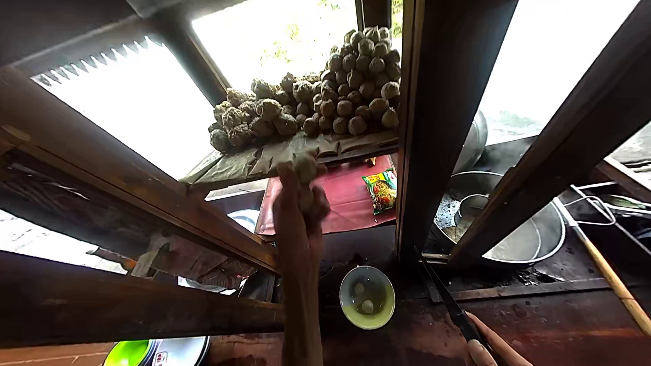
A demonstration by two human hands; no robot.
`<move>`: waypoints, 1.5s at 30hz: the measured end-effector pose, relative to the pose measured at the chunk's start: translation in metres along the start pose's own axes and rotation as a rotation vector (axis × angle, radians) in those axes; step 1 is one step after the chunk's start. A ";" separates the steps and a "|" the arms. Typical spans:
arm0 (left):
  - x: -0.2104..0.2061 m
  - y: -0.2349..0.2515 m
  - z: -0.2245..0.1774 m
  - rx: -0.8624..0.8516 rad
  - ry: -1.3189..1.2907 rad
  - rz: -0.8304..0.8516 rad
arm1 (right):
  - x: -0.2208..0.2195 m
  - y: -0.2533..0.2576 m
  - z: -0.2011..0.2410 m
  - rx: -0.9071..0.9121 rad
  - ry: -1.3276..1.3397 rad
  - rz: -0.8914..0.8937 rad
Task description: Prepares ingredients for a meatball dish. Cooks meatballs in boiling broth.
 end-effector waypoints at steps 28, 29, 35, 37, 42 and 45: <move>0.117 -0.148 0.199 0.363 -0.050 -0.322 | -0.068 0.033 0.038 0.359 -0.614 0.000; 0.118 -0.149 0.200 0.363 -0.037 -0.327 | -0.070 0.035 0.037 0.358 -0.613 -0.001; 0.117 -0.157 0.211 0.395 0.022 -0.324 | -0.080 0.045 0.027 0.324 -0.567 0.000; 0.116 -0.157 0.213 0.401 0.030 -0.315 | -0.082 0.049 0.024 0.308 -0.558 0.004; 0.111 -0.157 0.215 0.386 -0.026 -0.182 | -0.081 0.053 0.021 0.246 -0.539 0.044; 0.113 -0.158 0.219 0.394 -0.079 -0.238 | -0.081 0.051 0.019 0.228 -0.537 0.070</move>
Point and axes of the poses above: each hand's wrist, its own y-axis towards the middle knuckle, its own x-axis out of the back of the hand, z = x × y, the point moved 10 cm from there along y, towards the middle knuckle, and after that the axes turned 11 degrees about -y, right-handed, at the moved point
